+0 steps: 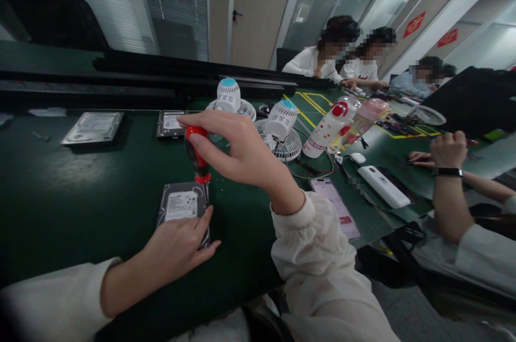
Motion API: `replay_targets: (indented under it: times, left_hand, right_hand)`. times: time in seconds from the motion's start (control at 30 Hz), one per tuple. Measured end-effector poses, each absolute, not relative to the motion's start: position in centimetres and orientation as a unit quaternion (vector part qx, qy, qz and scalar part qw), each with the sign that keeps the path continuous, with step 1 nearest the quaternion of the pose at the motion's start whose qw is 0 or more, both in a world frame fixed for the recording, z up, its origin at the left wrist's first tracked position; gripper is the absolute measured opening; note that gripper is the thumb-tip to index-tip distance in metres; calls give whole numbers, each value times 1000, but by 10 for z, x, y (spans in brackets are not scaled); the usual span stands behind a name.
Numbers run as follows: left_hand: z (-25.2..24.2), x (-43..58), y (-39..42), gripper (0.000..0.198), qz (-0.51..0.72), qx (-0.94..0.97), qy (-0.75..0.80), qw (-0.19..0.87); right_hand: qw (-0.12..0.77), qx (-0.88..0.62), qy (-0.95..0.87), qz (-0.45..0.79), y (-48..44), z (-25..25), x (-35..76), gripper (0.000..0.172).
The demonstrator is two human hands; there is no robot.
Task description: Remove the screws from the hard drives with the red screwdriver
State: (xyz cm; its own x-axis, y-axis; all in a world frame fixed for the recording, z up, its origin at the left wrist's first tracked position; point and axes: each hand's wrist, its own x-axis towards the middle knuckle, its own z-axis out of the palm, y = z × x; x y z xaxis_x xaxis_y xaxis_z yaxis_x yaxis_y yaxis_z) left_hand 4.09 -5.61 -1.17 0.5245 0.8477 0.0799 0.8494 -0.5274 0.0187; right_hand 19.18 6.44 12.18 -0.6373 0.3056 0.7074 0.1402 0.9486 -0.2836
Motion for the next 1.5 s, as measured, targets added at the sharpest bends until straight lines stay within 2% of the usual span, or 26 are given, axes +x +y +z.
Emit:
replay_targets:
  times: [0.53, 0.87, 1.13, 1.33, 1.5]
  left_hand:
    - [-14, 40, -56, 68, -46, -877, -478, 18]
    - [-14, 40, -57, 67, -50, -875, -481, 13]
    - [-15, 41, -56, 68, -48, -874, -482, 26]
    - [-16, 40, -57, 67, -48, -875, -482, 29]
    - [-15, 39, -58, 66, -47, -875, -482, 24]
  right_hand:
    - [421, -141, -892, 87, 66, 121, 191, 26]
    - [394, -118, -906, 100, 66, 122, 193, 33]
    - [410, -138, -899, 73, 66, 121, 190, 31]
    - [407, -94, -903, 96, 69, 120, 193, 34]
    - [410, -133, -899, 82, 67, 121, 191, 28]
